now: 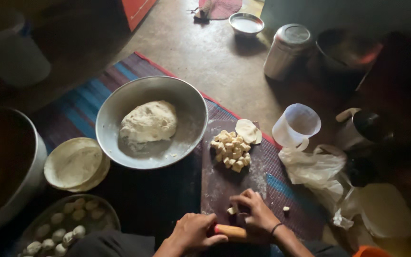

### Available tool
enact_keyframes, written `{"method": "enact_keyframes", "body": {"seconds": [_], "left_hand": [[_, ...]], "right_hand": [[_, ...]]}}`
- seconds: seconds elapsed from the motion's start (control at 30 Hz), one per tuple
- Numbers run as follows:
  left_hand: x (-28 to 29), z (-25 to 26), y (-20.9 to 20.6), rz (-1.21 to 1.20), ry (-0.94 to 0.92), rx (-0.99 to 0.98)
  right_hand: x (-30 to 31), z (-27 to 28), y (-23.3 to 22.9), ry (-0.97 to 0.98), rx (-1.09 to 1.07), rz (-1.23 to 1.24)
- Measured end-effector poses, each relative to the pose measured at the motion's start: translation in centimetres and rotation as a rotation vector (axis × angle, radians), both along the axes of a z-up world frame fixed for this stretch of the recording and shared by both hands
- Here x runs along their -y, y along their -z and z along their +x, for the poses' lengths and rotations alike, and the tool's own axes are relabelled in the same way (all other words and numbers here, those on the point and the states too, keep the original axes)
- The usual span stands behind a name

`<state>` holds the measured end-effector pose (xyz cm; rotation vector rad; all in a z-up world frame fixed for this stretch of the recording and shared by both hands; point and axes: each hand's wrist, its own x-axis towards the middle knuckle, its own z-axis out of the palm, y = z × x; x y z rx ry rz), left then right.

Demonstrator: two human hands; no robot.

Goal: The person uses a rolling pin to flatten small pieces of dough into circular wrappers on a wooden board, placing the finished wrappers to the side.

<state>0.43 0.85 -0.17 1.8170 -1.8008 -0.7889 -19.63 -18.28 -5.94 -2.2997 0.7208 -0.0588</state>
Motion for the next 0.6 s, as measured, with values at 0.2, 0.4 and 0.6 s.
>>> {"method": "enact_keyframes", "body": {"seconds": [0.2, 0.4, 0.6], "left_hand": [[0.4, -0.5, 0.2, 0.014, 0.018, -0.024], [1.0, 0.3, 1.6, 0.060, 0.046, -0.065], [1.6, -0.4, 1.2, 0.099, 0.032, 0.021]], "right_hand": [[-1.8, 7.1, 0.2, -0.052, 0.292, -0.551], [-3.7, 9.8, 0.9, -0.170, 0.104, -0.688], [-3.0, 10.5, 0.1, -0.059, 0.199, -0.555]]}}
